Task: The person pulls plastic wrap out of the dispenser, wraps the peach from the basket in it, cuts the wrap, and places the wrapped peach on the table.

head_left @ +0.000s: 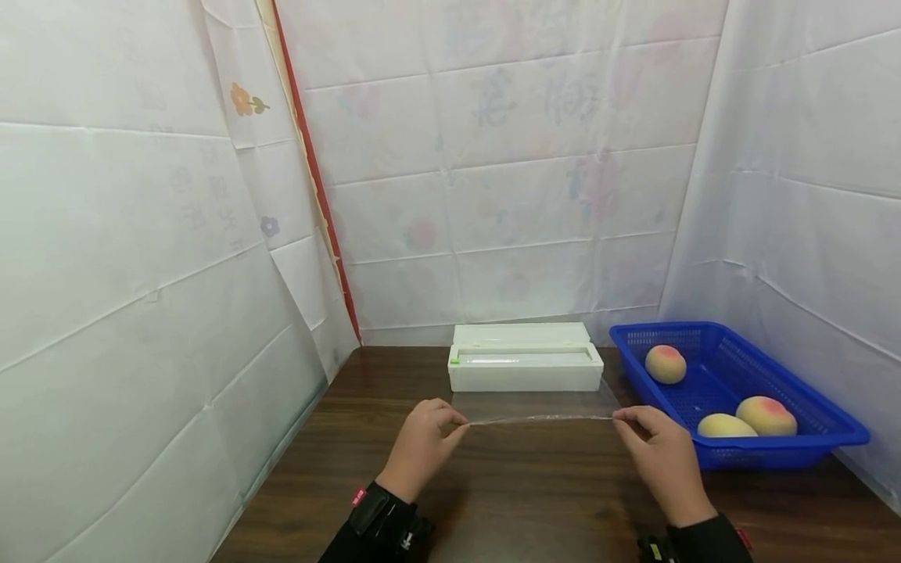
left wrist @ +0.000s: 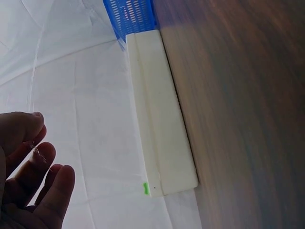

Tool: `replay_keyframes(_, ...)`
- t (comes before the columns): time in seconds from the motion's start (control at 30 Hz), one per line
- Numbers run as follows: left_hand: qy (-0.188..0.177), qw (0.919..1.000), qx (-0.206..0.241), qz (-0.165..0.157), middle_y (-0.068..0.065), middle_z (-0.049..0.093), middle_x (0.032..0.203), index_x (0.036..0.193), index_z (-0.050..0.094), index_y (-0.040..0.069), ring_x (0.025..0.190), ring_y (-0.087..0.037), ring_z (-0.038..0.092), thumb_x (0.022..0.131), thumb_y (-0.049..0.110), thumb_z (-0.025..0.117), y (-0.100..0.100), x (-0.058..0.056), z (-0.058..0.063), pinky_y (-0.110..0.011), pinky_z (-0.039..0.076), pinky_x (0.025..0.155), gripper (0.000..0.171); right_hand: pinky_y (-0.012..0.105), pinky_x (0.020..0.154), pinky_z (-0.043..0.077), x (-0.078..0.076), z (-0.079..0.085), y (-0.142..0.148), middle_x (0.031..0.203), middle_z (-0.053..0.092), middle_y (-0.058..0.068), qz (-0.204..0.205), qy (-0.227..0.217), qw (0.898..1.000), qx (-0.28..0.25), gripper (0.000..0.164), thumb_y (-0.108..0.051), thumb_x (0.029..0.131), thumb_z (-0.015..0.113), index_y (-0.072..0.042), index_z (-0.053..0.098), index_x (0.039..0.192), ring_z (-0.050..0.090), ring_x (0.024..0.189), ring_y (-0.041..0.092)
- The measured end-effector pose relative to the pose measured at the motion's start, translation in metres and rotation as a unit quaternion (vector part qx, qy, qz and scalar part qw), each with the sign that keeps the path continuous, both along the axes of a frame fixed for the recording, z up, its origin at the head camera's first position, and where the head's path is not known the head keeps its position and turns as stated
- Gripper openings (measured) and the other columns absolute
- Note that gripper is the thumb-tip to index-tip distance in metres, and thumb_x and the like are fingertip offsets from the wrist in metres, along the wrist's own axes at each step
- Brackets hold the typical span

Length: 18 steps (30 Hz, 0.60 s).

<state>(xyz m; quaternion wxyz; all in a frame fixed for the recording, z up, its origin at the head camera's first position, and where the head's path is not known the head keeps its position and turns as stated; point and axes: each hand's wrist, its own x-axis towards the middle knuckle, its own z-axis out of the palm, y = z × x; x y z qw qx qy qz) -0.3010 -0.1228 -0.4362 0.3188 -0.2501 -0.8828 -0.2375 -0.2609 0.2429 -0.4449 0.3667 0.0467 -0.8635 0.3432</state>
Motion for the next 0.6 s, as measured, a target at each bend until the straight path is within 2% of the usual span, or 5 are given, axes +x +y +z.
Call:
replay_keyframes(0.13,0.005,1.0000,0.008,0.002,0.012,0.071,0.091,0.088,0.083,0.022,0.090,-0.006,0.063,0.088,0.019,0.089,0.000,-0.001,0.003,-0.029,0.057,0.080,0.007,0.001,0.078,0.043,-0.001,0.007,-0.001,0.101,0.079,0.002,0.002,0.010,1.000,-0.003,0.006,-0.010,0.095,0.080,-0.014,0.081,0.100,0.067,0.092,0.002)
replay_keyframes(0.27,0.012,0.9998,0.017,0.006,0.013,0.071,0.092,0.090,0.083,0.022,0.090,-0.005,0.062,0.088,0.018,0.089,0.002,-0.003,0.015,-0.028,0.057,0.079,0.008,0.000,0.079,0.041,-0.005,0.021,-0.002,0.102,0.080,0.005,0.000,0.023,1.000,-0.003,0.005,-0.011,0.096,0.079,-0.014,0.081,0.101,0.070,0.094,0.015)
replay_keyframes(0.47,0.036,0.9993,0.011,0.006,0.009,0.073,0.093,0.092,0.083,0.019,0.090,-0.009,0.064,0.090,0.017,0.088,0.004,-0.015,0.044,-0.030,0.057,0.079,0.005,0.002,0.079,0.042,-0.018,0.049,-0.001,0.102,0.080,0.008,0.004,0.036,0.999,0.005,0.007,-0.015,0.100,0.075,-0.011,0.080,0.102,0.072,0.095,0.023)
replay_keyframes(0.6,0.056,0.9984,0.000,-0.002,0.005,0.074,0.093,0.095,0.083,0.016,0.090,-0.012,0.066,0.094,0.018,0.083,0.003,-0.029,0.066,-0.033,0.058,0.082,0.002,0.009,0.077,0.045,-0.030,0.072,0.000,0.099,0.080,0.012,0.019,0.060,0.998,0.010,0.008,-0.012,0.100,0.074,-0.007,0.080,0.100,0.072,0.093,0.026)
